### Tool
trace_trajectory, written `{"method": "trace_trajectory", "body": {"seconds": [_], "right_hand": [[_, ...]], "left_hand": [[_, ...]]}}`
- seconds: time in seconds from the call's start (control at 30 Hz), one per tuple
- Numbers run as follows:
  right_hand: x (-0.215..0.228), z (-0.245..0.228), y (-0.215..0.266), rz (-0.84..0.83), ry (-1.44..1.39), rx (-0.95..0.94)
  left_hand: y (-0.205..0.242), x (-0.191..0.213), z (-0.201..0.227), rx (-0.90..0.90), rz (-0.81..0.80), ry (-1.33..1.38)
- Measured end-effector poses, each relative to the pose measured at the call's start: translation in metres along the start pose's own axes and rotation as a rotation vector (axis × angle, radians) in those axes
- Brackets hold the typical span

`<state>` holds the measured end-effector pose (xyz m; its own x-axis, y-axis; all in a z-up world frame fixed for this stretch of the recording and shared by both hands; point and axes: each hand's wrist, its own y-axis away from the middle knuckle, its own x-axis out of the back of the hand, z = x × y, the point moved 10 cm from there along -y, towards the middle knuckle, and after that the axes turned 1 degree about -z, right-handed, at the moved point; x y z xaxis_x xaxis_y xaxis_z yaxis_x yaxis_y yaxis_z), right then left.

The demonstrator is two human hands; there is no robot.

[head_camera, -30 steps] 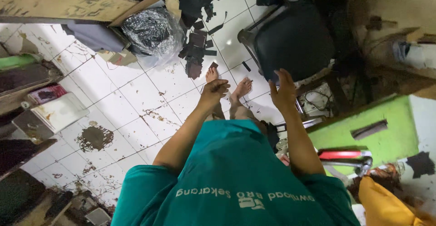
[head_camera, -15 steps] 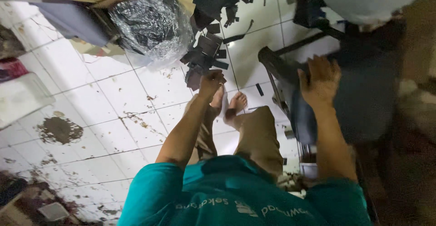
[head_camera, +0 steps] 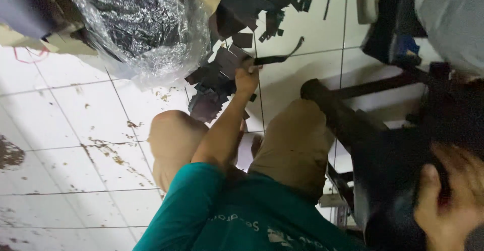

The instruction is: Assembling a small leather strap with a buckle at a workbench

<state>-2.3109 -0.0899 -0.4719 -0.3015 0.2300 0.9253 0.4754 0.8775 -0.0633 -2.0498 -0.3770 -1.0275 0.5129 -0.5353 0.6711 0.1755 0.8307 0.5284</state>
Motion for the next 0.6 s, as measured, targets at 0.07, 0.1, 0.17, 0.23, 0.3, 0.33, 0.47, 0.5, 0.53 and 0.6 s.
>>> {"method": "trace_trajectory", "body": {"seconds": [0.07, 0.1, 0.17, 0.23, 0.3, 0.33, 0.47, 0.5, 0.53, 0.6], "right_hand": [[-0.001, -0.002, -0.005, -0.041, -0.147, -0.099], [-0.008, 0.002, -0.001, -0.047, -0.143, -0.093], [-0.008, 0.01, 0.003, 0.048, -0.181, -0.044], [-0.009, 0.014, 0.008, 0.007, -0.131, -0.096], [-0.01, 0.008, 0.009, -0.042, -0.084, -0.152], [-0.011, 0.007, 0.008, -0.066, -0.065, -0.255], [-0.023, 0.014, 0.012, -0.092, -0.133, -0.419], [-0.024, 0.014, 0.009, -0.091, -0.129, -0.415], [-0.024, 0.014, 0.005, -0.092, -0.108, -0.405], [-0.025, 0.013, -0.002, -0.095, -0.084, -0.391]], "left_hand": [[0.011, 0.024, 0.05, -0.35, 0.037, 0.172], [0.007, 0.026, 0.047, -0.343, 0.039, 0.179], [0.011, 0.044, 0.07, -0.623, 0.186, 0.173], [-0.003, 0.038, 0.079, -0.57, 0.122, 0.133], [-0.017, 0.024, 0.084, -0.508, 0.052, 0.091], [-0.019, 0.023, 0.094, -0.576, 0.115, 0.054], [-0.054, -0.023, 0.081, -0.309, -0.14, -0.043], [-0.061, -0.024, 0.089, -0.309, -0.138, -0.037], [-0.069, -0.031, 0.086, -0.224, -0.174, -0.222], [-0.074, -0.033, 0.093, -0.134, -0.209, -0.399]]}}
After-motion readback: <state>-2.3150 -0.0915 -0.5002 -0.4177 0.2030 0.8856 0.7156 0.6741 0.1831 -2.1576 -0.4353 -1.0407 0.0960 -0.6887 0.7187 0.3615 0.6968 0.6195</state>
